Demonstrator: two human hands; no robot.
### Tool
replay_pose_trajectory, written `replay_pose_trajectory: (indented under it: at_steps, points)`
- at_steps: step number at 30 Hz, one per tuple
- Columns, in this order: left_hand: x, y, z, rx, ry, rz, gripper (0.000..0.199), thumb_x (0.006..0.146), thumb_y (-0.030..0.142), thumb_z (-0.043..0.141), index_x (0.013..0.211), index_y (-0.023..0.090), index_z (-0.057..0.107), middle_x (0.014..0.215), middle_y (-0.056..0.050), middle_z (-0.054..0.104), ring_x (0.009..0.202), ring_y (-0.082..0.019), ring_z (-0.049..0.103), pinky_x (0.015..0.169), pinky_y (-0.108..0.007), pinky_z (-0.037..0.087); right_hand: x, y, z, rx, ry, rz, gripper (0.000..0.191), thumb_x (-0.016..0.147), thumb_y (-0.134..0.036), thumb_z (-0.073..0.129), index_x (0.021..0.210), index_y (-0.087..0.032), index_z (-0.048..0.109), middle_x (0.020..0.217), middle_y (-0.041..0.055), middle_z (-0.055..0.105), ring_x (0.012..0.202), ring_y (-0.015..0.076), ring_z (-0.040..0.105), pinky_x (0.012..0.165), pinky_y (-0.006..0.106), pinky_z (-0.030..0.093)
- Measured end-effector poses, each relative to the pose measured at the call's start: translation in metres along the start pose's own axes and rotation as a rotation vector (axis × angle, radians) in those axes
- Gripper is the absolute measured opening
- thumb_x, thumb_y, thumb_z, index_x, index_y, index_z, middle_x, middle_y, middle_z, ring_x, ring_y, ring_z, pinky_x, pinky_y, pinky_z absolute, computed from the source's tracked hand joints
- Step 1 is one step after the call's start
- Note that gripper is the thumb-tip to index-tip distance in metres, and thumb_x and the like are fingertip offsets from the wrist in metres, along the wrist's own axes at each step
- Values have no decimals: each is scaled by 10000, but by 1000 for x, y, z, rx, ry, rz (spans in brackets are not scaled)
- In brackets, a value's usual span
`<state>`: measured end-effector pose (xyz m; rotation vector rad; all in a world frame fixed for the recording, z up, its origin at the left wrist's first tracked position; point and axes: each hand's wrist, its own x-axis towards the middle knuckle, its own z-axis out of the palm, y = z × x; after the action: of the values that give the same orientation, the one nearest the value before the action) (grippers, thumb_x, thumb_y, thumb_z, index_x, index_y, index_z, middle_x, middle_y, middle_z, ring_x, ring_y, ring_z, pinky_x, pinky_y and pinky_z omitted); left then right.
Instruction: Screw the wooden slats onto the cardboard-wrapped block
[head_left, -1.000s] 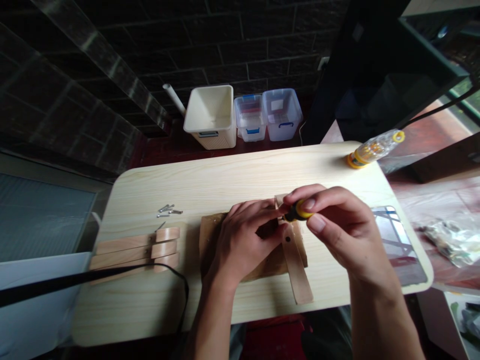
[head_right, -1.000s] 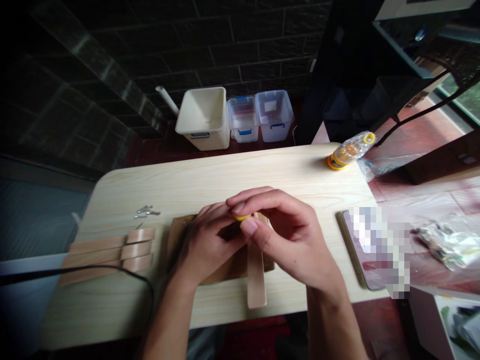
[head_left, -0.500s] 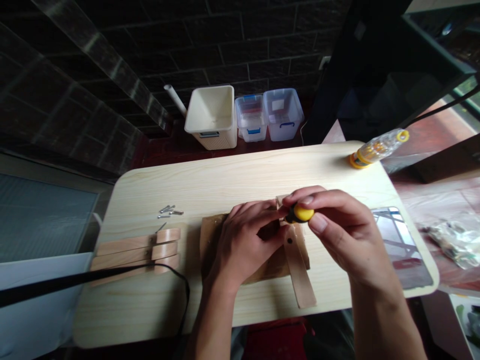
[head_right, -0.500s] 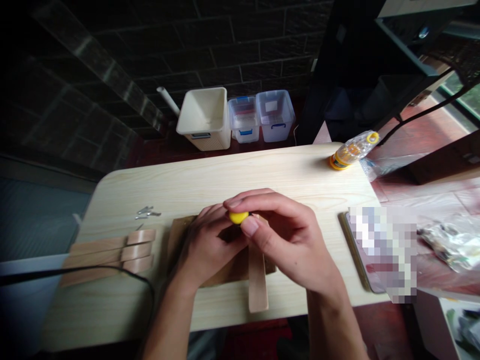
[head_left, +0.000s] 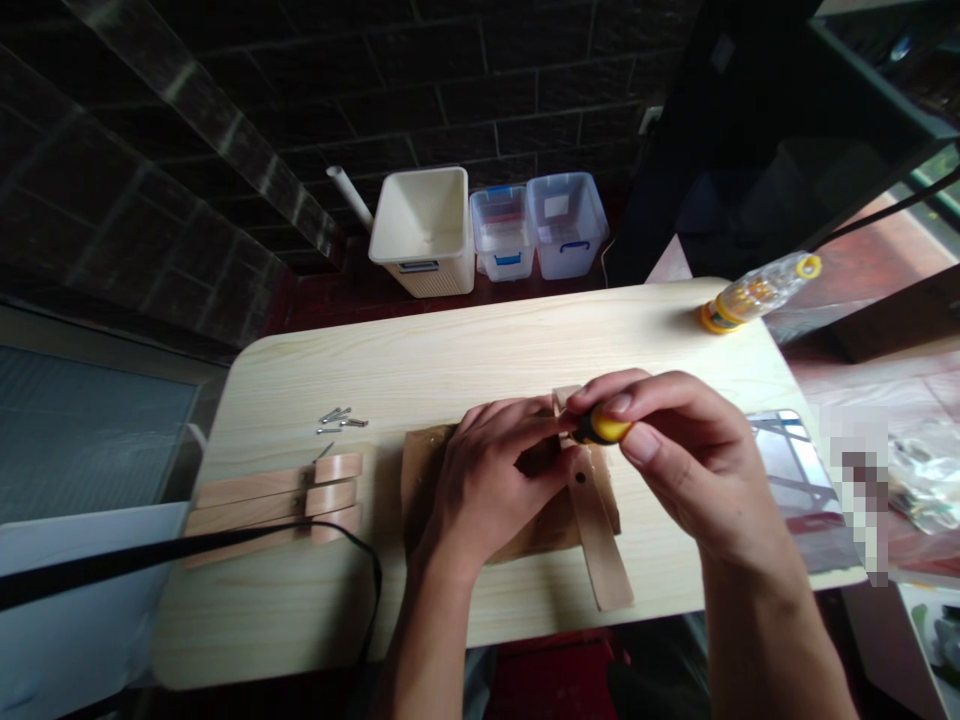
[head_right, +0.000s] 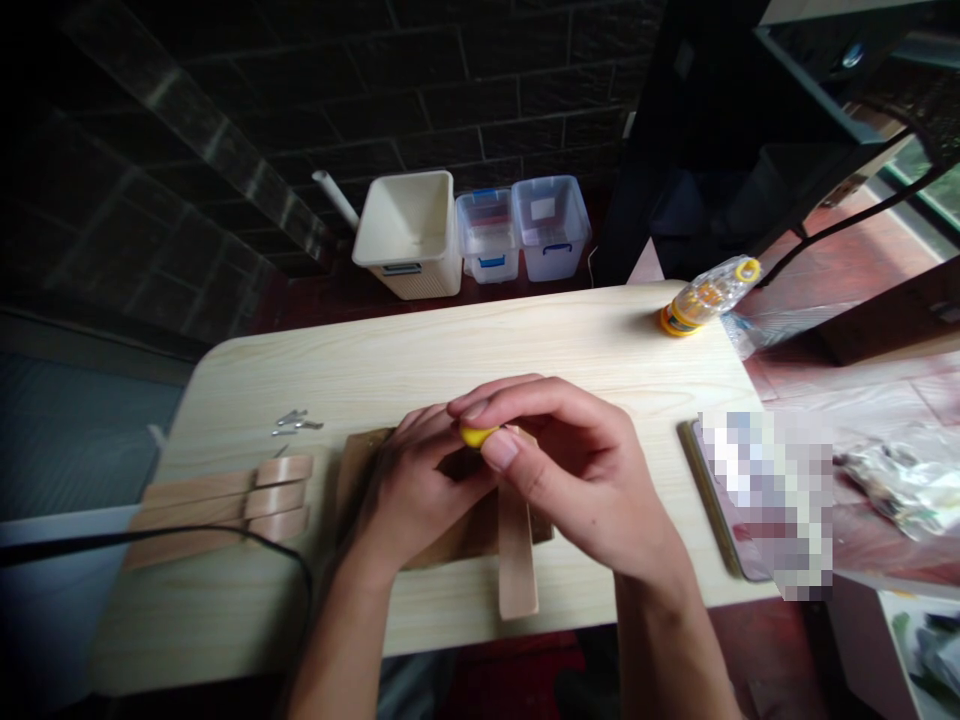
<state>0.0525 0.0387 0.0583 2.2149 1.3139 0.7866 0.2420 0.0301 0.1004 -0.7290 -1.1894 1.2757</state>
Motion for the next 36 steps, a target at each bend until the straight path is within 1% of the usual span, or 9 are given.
replay_pose_trajectory:
  at_steps: [7, 11, 14, 17, 20, 25, 28, 33, 36]
  points:
    - [0, 0, 0, -4, -15, -11, 215, 960, 346, 748, 1174, 330, 750, 1195, 0, 787, 1156, -242, 707, 1048, -420, 520, -1, -2, 1, 9, 25, 23, 120, 972, -260, 739, 1073, -307, 783, 1167, 32, 806, 1165, 231, 742, 1037, 438, 621]
    - [1, 3, -2, 0, -22, -15, 238, 954, 324, 752, 1192, 342, 748, 1202, 2, 784, 1147, -242, 710, 1025, -416, 524, -1, -1, 2, 7, 33, 18, 121, 960, -241, 756, 1054, -309, 789, 1126, 32, 803, 1152, 228, 741, 1022, 427, 627]
    - [2, 4, -4, -10, -30, -17, 237, 960, 314, 744, 1195, 338, 743, 1226, 3, 780, 1163, -240, 705, 1028, -424, 517, -2, 1, 1, 3, 20, 1, 174, 963, -206, 746, 1087, -320, 792, 1144, 28, 793, 1152, 216, 736, 1006, 397, 630]
    - [2, 5, -5, -11, -30, -17, 204, 967, 321, 736, 1171, 326, 744, 1233, 1, 778, 1169, -238, 704, 1017, -426, 516, -4, 3, -1, -21, 9, -6, 272, 974, -180, 721, 1176, -352, 782, 1190, 17, 776, 1153, 190, 725, 996, 349, 625]
    - [1, 5, -5, -14, -21, -19, 183, 962, 327, 744, 1145, 317, 746, 1230, -2, 780, 1158, -236, 708, 1008, -427, 520, -5, 5, -2, -67, 13, -3, 283, 979, -196, 709, 1200, -357, 782, 1200, 24, 765, 1164, 192, 709, 999, 332, 615]
    - [0, 4, -4, -28, -23, -22, 216, 945, 294, 759, 1158, 330, 746, 1247, 6, 778, 1182, -236, 705, 1016, -428, 520, -6, 4, -1, -30, -12, 11, 219, 1000, -219, 671, 1149, -334, 783, 1167, 30, 760, 1152, 205, 702, 990, 344, 610]
    - [-1, 2, -3, -41, -1, -22, 196, 941, 306, 764, 1135, 331, 754, 1260, 12, 776, 1183, -232, 708, 1016, -429, 518, -6, 5, -1, -14, 18, 0, 223, 1001, -216, 667, 1155, -339, 772, 1142, 21, 761, 1134, 207, 708, 1005, 371, 605]
    - [-3, 0, -1, -52, 46, -6, 182, 940, 315, 761, 1122, 326, 752, 1246, 22, 782, 1172, -222, 717, 1027, -423, 511, -7, 7, -4, -33, 19, -33, 215, 1001, -203, 661, 1137, -319, 780, 1178, 32, 758, 1164, 221, 696, 998, 388, 607]
    - [-4, 1, -1, -58, 48, 0, 192, 940, 291, 750, 1129, 327, 743, 1239, 32, 784, 1170, -216, 718, 1016, -410, 509, -8, 7, -5, -43, 11, -38, 214, 1015, -212, 640, 1141, -306, 785, 1212, 38, 764, 1215, 237, 683, 1044, 421, 587]
